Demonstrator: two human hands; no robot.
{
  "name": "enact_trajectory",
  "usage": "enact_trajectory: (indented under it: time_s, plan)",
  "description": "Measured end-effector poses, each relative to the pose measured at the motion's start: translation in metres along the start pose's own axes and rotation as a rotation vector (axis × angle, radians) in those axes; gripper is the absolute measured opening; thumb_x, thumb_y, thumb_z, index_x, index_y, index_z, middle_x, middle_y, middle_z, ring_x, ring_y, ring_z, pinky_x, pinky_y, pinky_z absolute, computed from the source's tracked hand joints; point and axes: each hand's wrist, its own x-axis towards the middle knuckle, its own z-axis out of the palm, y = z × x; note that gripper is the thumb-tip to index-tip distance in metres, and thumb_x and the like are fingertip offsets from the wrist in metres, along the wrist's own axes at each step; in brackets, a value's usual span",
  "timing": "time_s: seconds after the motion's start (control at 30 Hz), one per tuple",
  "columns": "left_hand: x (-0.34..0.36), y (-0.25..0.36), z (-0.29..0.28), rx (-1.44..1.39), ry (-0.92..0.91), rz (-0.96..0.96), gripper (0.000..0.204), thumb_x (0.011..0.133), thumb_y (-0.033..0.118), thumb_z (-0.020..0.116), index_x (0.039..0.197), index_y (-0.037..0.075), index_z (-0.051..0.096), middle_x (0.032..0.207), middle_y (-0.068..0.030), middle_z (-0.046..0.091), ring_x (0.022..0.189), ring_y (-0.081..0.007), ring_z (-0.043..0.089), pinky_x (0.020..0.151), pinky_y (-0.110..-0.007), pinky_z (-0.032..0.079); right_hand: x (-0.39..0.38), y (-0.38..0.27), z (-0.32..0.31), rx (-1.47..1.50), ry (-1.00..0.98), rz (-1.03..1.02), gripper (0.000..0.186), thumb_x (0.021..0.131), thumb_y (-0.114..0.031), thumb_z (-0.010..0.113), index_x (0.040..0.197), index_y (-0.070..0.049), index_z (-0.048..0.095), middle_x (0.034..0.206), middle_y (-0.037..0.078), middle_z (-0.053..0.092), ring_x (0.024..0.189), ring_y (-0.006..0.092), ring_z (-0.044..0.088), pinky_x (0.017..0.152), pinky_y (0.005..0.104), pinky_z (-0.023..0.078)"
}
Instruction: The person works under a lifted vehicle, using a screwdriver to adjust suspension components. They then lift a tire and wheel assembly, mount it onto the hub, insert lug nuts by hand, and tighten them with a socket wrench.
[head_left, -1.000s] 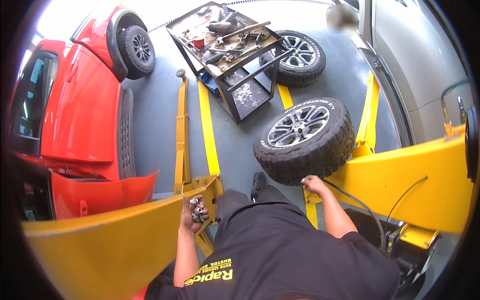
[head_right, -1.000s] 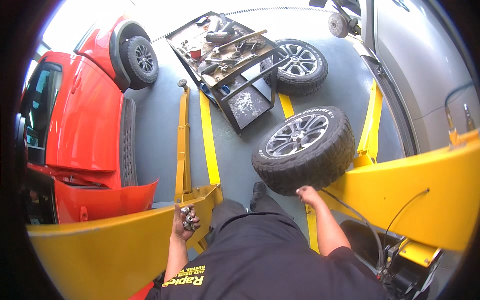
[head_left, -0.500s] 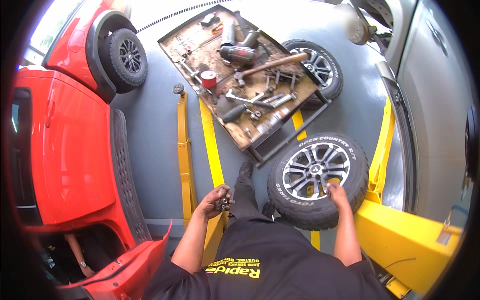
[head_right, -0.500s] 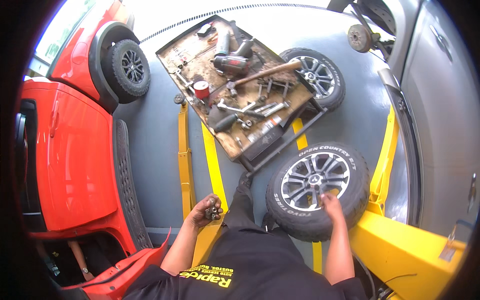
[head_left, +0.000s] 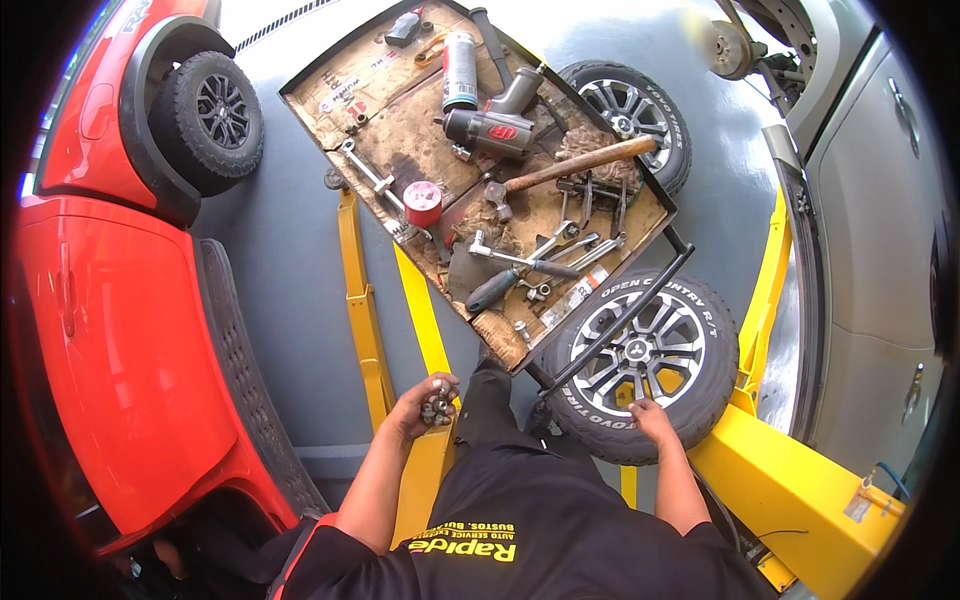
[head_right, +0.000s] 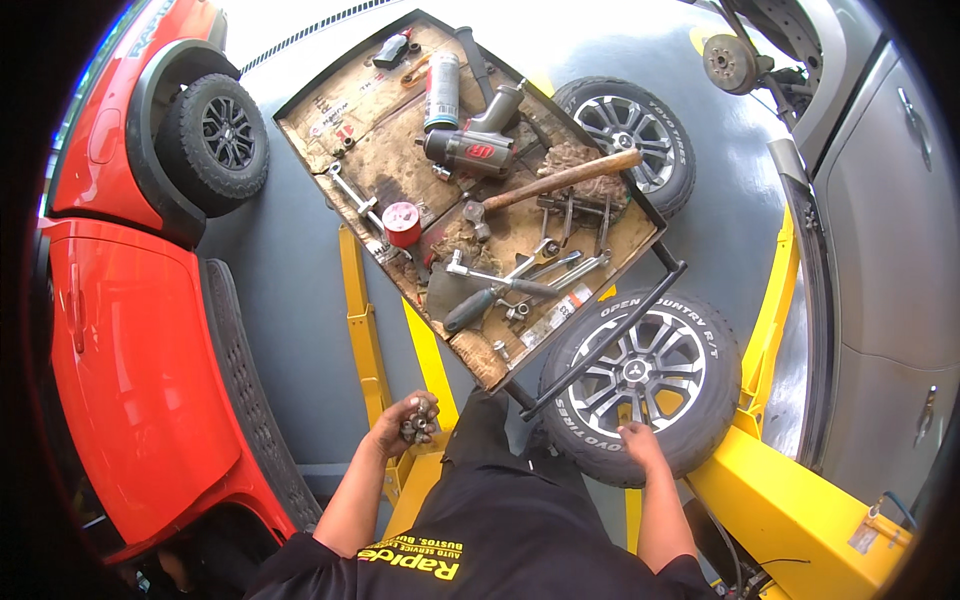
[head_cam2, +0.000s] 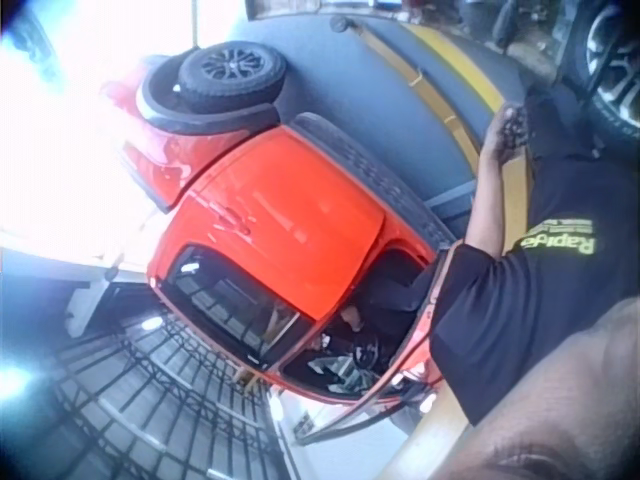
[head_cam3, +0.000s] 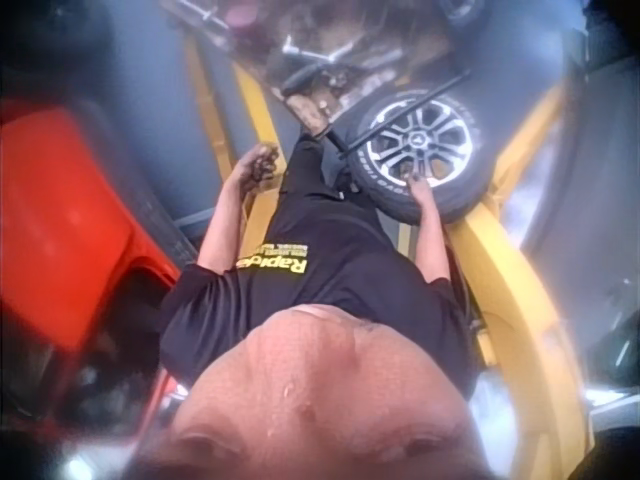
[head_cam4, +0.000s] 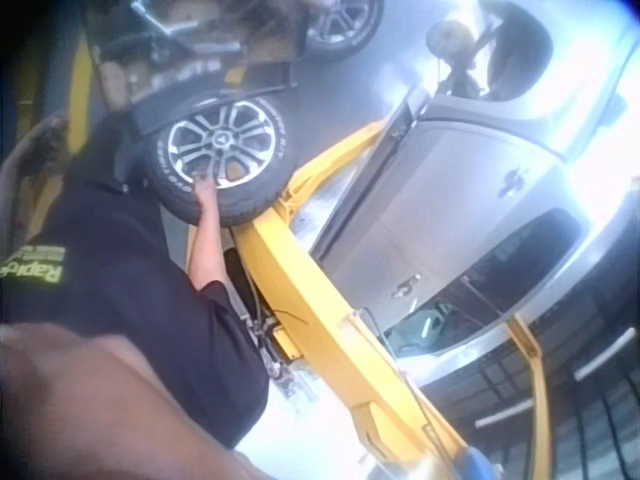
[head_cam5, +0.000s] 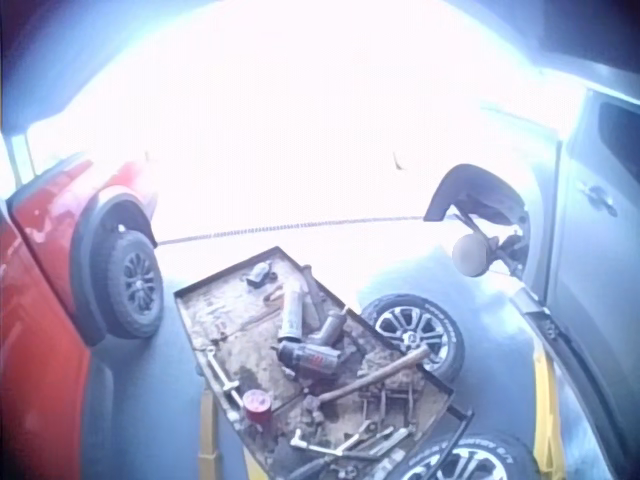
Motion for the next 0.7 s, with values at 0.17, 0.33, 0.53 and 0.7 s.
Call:
enact_trajectory:
  time_s: [0.17,0.33,0.53,0.7]
  plan:
    - [0.002,0.006,-0.001,-0.003,0.004,-0.016,0.038,0.087,0.033,0.064,0.118,0.01,0.062,0.097,-0.0034,0.06,0.078,-0.0173,0.06,0.063,-0.032,0.052,-0.009,-0.002,0.006,0.05,-0.006,0.048,0.025,0.099,-0.025,0.062,0.095,0.0,0.065,0.072,0.003,0.062,0.061,0.0133,0.058,0.058,0.0306,0.047]
    - [0.002,-0.009,0.009,0.125,-0.067,-0.071,0.033,0.088,0.021,0.076,0.117,0.012,0.063,0.094,0.0001,0.058,0.077,-0.014,0.057,0.065,-0.032,0.049,-0.038,0.006,0.016,0.184,0.022,0.068,0.027,0.098,-0.025,0.062,0.095,0.001,0.067,0.072,0.004,0.062,0.061,0.0128,0.057,0.06,0.0298,0.047]
    - [0.011,-0.049,0.053,0.356,-0.228,-0.23,0.031,0.089,0.015,0.075,0.118,0.01,0.064,0.092,0.002,0.061,0.072,-0.0096,0.054,0.063,-0.025,0.044,-0.107,0.102,0.031,0.361,0.081,0.053,0.021,0.099,-0.021,0.06,0.103,-0.002,0.068,0.073,0.002,0.06,0.06,0.0111,0.055,0.058,0.0267,0.045]
    - [0.021,-0.128,0.126,0.716,-0.365,-0.338,0.032,0.09,0.019,0.076,0.118,0.01,0.064,0.091,0.0027,0.059,0.072,-0.0091,0.05,0.063,-0.027,0.041,-0.179,0.27,0.067,0.547,0.217,0.138,0.025,0.098,-0.023,0.061,0.099,0.0,0.068,0.07,0.003,0.06,0.061,0.0125,0.056,0.058,0.0295,0.047]
